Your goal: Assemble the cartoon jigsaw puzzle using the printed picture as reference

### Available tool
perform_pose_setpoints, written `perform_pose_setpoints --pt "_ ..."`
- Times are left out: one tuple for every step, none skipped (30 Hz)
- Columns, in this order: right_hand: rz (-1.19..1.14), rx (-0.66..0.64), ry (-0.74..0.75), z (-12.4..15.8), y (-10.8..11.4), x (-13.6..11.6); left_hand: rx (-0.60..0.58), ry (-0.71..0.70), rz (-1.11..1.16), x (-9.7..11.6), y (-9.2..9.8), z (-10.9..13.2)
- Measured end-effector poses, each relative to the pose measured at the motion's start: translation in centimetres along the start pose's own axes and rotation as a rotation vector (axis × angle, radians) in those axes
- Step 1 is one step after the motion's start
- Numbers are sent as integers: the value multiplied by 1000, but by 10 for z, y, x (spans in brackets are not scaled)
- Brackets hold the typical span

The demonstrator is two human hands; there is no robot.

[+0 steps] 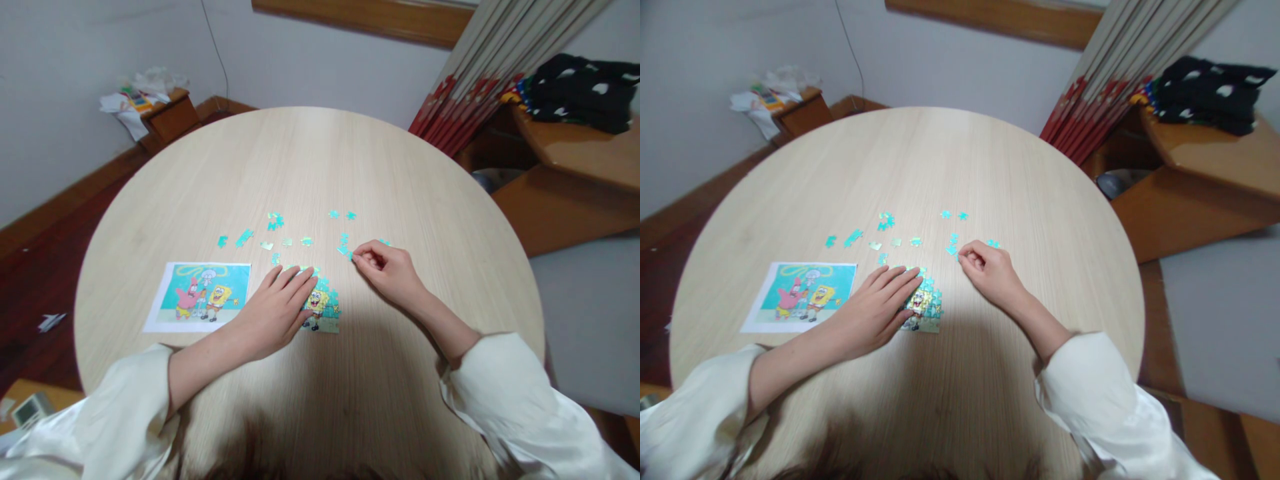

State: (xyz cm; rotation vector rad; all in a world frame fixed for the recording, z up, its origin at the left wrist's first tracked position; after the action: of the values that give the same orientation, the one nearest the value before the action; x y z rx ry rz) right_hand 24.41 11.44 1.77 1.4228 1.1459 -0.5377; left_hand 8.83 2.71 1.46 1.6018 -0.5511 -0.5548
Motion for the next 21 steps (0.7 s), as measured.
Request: perform_pose_setpoints --pt "-1 0 1 0 0 0 2 2 3 0 0 0" --pt "-2 1 2 0 0 0 3 5 7 0 0 0" --pt "-3 2 3 0 0 0 4 8 10 -1 0 0" --pt "-3 1 3 0 1 0 4 9 11 -1 0 0" --pt "-4 2 3 0 1 -1 3 10 12 -1 0 0" --pt "-4 2 3 0 1 -1 3 9 10 -1 0 0" --pt "-3 1 1 0 1 -1 2 8 7 0 0 0" --pt "-2 0 -1 0 1 -1 2 6 2 0 0 0" --pt "-3 0 -2 0 1 -1 2 4 -3 0 0 0" --pt "-3 0 -5 0 1 -1 3 2 -7 0 0 0" --pt "-4 0 -7 0 1 -1 3 1 -11 0 0 0" --pt "-5 -1 -7 0 0 -1 2 0 -15 0 0 0" --pt "-6 -1 -5 0 0 -1 -1 -2 -18 0 0 0" --pt "-7 -1 -2 0 0 -1 -5 -4 -21 0 0 0" --pt "-7 -1 3 0 0 -1 -9 -5 -25 0 -1 0" --pt "-7 0 9 0 0 -1 -14 -6 -29 0 -1 0" --pt "-6 0 13 0 0 -1 -16 -5 -33 0 -1 0" --pt "-4 0 14 0 0 -1 -17 -5 -33 0 -1 0" --pt "-1 -2 13 0 0 -1 -16 -5 -32 0 -1 0" --pt "1 -5 11 0 0 -1 -14 -5 -29 0 -1 0" --pt "2 -6 8 0 0 0 -11 -6 -27 1 -1 0"
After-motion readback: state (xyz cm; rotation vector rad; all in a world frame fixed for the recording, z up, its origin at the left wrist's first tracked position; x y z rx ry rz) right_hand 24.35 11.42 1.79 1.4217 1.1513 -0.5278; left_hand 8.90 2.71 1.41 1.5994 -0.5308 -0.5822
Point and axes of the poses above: each hand's wrist, its own z-axis away from the middle knuckle, its own y-axis out of the back of the hand, x = y × z, the point moved 9 cm from there along -z, towards the middle knuckle, and after that the axes turned 10 degrees about -z, right-handed, at the moved point
